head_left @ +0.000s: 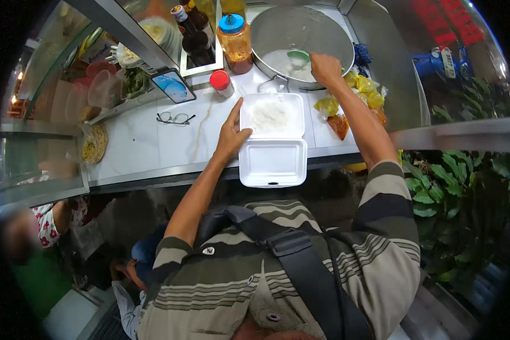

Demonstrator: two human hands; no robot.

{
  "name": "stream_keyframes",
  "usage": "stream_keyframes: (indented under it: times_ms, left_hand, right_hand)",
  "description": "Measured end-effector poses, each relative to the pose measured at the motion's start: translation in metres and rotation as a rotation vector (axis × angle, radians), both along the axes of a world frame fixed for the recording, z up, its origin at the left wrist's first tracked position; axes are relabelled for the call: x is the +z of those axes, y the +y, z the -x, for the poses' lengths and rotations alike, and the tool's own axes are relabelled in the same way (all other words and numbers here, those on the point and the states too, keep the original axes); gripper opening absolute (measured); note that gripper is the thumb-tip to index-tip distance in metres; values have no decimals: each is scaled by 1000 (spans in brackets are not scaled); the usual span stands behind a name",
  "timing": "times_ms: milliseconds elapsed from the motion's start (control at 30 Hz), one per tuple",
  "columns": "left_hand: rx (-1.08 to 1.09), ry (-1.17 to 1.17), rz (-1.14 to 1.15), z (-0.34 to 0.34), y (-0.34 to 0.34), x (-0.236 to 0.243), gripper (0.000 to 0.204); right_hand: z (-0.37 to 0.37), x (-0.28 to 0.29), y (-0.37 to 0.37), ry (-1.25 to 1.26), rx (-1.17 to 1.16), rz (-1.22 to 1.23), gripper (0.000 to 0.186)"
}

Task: The person prepares food by opening a styrofoam container, scooping porridge into it from a pot, and adding sauce and toppings from containers. The person then packs the food container into a plastic bag and handles paper money from a drawer to complete the transaction.

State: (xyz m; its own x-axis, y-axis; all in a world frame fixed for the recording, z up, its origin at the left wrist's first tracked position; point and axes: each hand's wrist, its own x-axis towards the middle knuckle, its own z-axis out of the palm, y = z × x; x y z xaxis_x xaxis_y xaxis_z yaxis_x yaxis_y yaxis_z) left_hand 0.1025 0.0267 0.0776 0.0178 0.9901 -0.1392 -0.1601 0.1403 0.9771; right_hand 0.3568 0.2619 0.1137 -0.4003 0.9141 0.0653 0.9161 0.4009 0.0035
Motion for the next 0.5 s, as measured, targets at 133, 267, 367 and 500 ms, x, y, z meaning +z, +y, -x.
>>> stream_keyframes:
  times_ms: [133, 267, 367, 500]
  left_hand:
    - [138, -38, -24, 6, -21, 0, 87]
    - [200, -12, 84, -19, -29, -8, 81]
    - [258, -28, 89, -23, -23, 2, 66]
    - [252, 5, 187, -14, -32, 18, 56]
  right_hand:
    - [13, -33, 45, -331, 117, 212, 24]
    - [-19, -103, 83, -492, 230, 503, 25]
    - [23, -75, 96, -372, 222, 599, 34]
    - [74, 32, 92, 305, 26, -594, 57]
